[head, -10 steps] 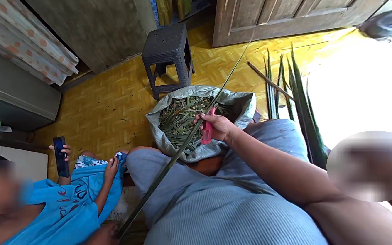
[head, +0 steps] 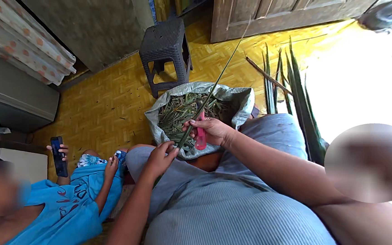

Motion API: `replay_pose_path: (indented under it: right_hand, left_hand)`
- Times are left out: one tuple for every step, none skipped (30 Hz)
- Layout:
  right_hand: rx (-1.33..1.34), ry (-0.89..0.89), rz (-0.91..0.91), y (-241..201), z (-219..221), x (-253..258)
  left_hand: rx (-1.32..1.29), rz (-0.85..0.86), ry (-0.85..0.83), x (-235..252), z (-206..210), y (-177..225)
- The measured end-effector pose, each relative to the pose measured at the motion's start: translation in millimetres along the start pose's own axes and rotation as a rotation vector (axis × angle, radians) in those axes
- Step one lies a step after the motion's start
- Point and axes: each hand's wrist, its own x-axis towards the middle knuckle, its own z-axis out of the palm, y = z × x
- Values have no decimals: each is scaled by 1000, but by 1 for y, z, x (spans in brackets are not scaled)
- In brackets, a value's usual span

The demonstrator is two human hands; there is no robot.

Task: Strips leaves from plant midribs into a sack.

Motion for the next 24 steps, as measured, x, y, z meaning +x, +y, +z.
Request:
replay_pose_path:
  right_hand:
    - [-22,-7,-2,-2,0,-2]
    - [-47,-9,0,-4,0,-4]
    - [-75,-12,8,-6,-3,-5]
    - [-99,-7,11,-8,-6,-5]
    - [-119,4,12,-10,-10,-5]
    - [-131,21,10,-11,-16,-3]
    - [-136,46,11,-12,-22,0]
    - [-139,81,24,-12,-29,3]
    - [-140,129,49,-13,-34,7]
    - [-141,184,78,-13,-40,11]
    - [-144,232,108,-13,-46,16]
    - [-155,286,128,-12,-52,21]
    - [-173,344,139,-10,-58,26]
    - [-203,408,149,-8,-63,31]
    - [-247,459,154,-6,-66,35]
    - [-308,488,155,-5,-68,38]
    - [-391,490,154,-3,-70,40]
    - [-484,463,157,0,-74,43]
    - [-577,409,163,4,-77,45]
    - [-673,350,166,6,-78,47]
    - [-771,293,167,7,-77,49]
    - [-864,239,165,7,-76,51]
    - [-936,191,166,7,-74,52]
    - [-993,153,165,7,-72,54]
  left_hand:
    - [-58,22,-40,18,7,7]
    - [-125,31,-75,31,13,14]
    - [-202,19,-112,41,17,20]
    - [-282,-6,-140,49,20,26]
    - [-354,-41,-152,56,22,30]
    - [-410,-71,-146,62,24,31]
    - [-442,-99,-131,67,26,32]
    - [-448,-130,-113,73,27,33]
    - [-437,-164,-94,78,28,32]
    - [-418,-199,-73,84,30,30]
    - [-393,-230,-52,92,33,25]
    - [-364,-261,-31,99,35,21]
    - [-328,-286,-9,106,38,16]
    - [-285,-307,7,113,40,11]
    - [-237,-324,17,120,42,7]
    - [-184,-335,24,126,44,2]
    - [-135,-343,31,132,46,-2]
    - [-82,-352,34,137,47,-5]
    - [-25,-364,34,142,48,-5]
    - [38,-375,31,146,49,-4]
    - [102,-382,32,150,50,-2]
    - [159,-385,32,153,51,0]
    - [210,-384,33,156,52,1]
    - [251,-381,37,160,55,1]
